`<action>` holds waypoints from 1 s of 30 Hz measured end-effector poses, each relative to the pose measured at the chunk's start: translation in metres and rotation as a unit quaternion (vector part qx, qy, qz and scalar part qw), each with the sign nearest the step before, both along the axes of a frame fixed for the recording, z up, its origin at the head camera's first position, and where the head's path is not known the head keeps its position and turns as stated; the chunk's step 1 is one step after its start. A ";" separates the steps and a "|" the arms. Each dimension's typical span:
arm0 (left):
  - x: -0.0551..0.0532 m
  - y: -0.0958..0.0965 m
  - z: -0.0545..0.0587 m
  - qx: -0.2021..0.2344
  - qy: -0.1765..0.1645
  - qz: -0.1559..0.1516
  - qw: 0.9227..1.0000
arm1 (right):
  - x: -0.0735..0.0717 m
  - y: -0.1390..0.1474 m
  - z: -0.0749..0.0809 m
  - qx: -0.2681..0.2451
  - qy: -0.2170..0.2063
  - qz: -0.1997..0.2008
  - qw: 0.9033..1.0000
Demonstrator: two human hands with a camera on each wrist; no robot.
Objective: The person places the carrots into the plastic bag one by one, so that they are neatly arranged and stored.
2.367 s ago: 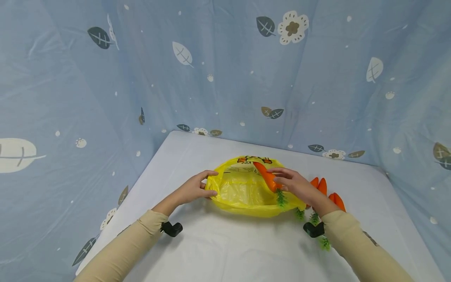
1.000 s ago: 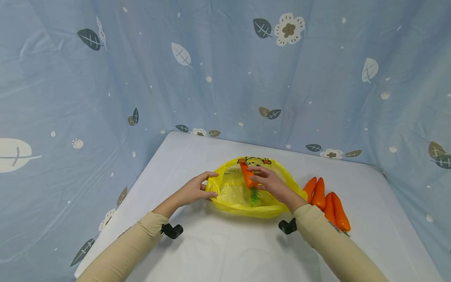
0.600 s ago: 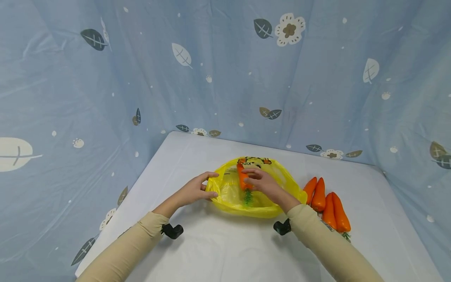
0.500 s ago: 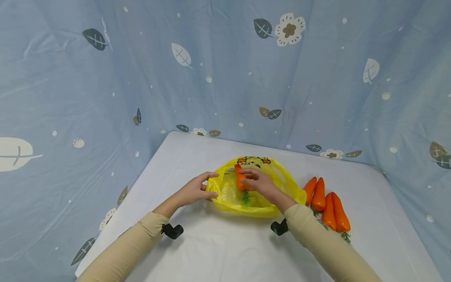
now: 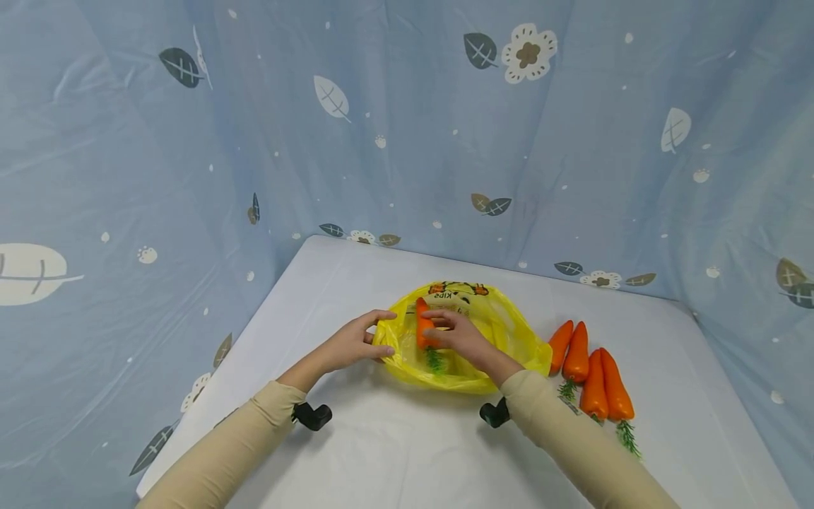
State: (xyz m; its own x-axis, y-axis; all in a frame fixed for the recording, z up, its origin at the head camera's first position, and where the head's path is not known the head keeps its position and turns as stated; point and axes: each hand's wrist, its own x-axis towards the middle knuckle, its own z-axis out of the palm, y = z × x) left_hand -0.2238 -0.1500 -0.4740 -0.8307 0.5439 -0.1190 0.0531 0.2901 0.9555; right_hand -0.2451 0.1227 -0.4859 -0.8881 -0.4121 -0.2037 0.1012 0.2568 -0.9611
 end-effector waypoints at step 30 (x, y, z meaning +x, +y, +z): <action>-0.001 0.002 0.003 0.002 -0.004 0.003 1.000 | 0.007 -0.022 -0.010 0.082 0.008 0.031 0.996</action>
State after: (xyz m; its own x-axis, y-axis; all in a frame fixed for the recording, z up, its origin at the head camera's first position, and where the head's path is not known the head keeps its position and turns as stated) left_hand -0.2247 -0.1478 -0.4706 -0.8334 0.5389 -0.1227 0.0441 0.2860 0.9572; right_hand -0.2380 0.1002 -0.4960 -0.8653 -0.4292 -0.2590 0.0652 0.4159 -0.9071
